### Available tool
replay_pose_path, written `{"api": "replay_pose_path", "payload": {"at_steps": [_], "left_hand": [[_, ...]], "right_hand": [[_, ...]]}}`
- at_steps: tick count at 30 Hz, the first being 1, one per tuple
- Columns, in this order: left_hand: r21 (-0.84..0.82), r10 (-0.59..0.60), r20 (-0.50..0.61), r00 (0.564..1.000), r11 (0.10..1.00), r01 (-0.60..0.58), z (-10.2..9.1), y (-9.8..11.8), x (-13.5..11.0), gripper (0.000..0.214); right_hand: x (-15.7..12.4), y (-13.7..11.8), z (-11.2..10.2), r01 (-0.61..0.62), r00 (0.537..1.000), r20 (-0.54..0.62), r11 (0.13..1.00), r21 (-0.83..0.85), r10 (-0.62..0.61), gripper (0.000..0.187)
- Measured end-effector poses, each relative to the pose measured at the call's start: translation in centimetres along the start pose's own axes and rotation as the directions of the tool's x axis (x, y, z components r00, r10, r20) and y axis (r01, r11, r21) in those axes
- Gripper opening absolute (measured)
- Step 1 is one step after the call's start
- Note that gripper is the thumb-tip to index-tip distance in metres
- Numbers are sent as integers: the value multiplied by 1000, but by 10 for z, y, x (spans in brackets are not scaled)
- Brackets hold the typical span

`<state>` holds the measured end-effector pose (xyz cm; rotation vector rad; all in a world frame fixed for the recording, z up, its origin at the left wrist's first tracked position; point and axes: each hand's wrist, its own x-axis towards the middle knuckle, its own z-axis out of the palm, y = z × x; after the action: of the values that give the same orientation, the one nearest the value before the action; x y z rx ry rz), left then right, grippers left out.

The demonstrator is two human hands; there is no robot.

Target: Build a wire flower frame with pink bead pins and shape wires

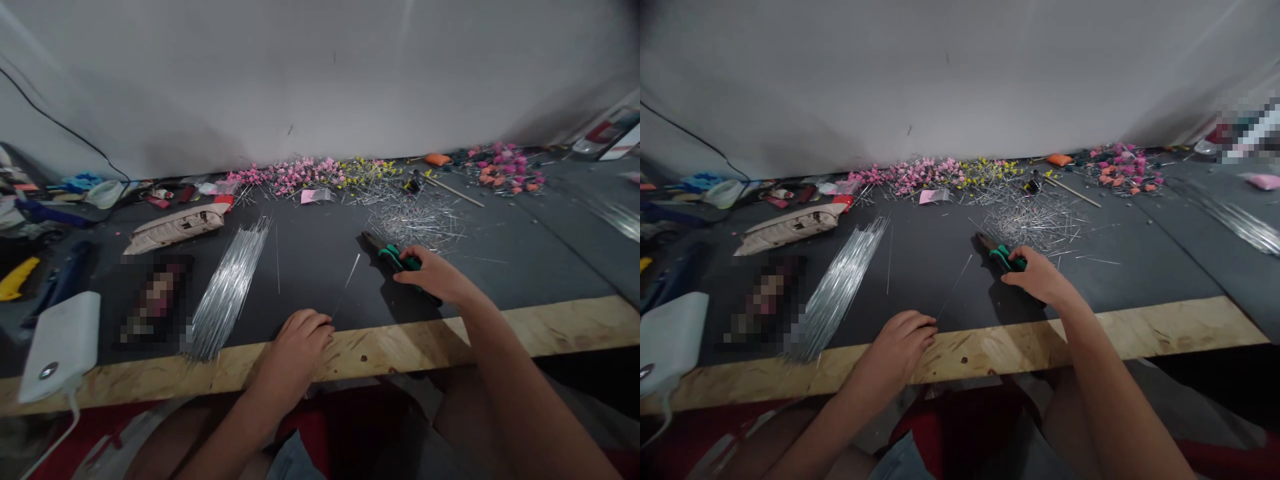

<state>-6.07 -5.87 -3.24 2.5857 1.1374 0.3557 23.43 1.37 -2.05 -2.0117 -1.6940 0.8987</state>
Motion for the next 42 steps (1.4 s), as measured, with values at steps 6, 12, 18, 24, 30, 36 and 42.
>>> {"api": "replay_pose_path", "payload": {"at_steps": [6,12,18,24,30,36,42], "left_hand": [[-29,-1,61,998,1000,3,-5,0,-2,30],[-24,-63,71,996,998,65,-10,7,2,22],[19,-80,49,996,997,79,-6,11,2,21],[81,-78,65,995,994,73,-5,18,1,26],[103,-93,78,993,991,85,-7,19,-1,22],[120,-136,-115,984,981,150,1,19,0,18],[27,-280,-278,919,954,299,-13,6,2,16]], "right_hand": [[4,5,-1,-9,998,-61,999,-39,6,34],[3,2,-2,0,996,-84,1000,2,0,29],[6,3,-2,28,997,-73,999,-18,-29,24],[9,3,0,70,996,-58,997,-25,-71,22],[12,4,-1,77,995,-67,996,-39,-79,22],[12,3,0,88,994,-65,996,-21,-89,21],[6,-9,2,130,947,-320,944,304,-28,21]]}}
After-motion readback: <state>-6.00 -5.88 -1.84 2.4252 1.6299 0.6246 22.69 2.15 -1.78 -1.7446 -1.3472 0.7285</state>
